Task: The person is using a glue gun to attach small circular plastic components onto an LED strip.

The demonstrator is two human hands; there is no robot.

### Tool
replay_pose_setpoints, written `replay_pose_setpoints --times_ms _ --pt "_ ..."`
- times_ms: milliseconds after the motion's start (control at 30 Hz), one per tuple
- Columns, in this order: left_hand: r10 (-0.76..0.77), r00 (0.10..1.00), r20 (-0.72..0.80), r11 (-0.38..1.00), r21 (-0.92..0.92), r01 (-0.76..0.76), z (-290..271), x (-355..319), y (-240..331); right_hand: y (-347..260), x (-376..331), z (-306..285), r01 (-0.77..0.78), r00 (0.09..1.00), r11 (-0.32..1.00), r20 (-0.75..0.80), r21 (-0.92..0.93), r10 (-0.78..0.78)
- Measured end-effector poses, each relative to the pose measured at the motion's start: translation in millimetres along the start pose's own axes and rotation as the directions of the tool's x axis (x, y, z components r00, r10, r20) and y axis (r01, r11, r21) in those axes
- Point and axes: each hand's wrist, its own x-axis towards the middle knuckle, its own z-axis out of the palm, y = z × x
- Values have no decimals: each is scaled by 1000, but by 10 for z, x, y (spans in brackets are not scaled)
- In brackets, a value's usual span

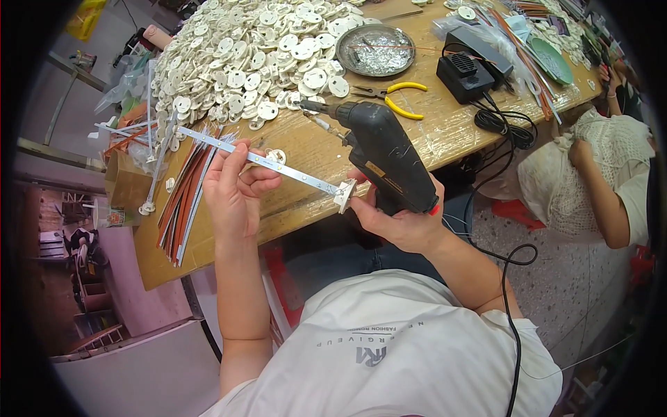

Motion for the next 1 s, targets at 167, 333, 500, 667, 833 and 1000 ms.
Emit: replay_pose_setpoints --times_ms 167,333,500,667,833,1000 --pt "-2 1000 12 1000 -11 2 5 -13 -17 -8 16 -15 67 998 994 5 -83 -66" --pt "-19 1000 -18 1000 -21 19 4 -15 -70 -29 50 -45 169 986 974 39 -153 -165" --pt "-25 999 -21 999 -24 24 -13 -54 -107 -17 71 -56 251 968 945 34 -209 -250" --pt "-43 998 -40 998 -45 41 -27 -72 -122 -23 23 -2 96 993 995 -73 0 -96" --pt "-64 995 -77 990 -129 53 -47 -100 -115 -52 -7 13 -78 973 951 -184 299 138" --pt "-54 995 -89 985 -168 38 -57 -96 -127 -124 -44 -12 -160 969 935 -133 315 210"
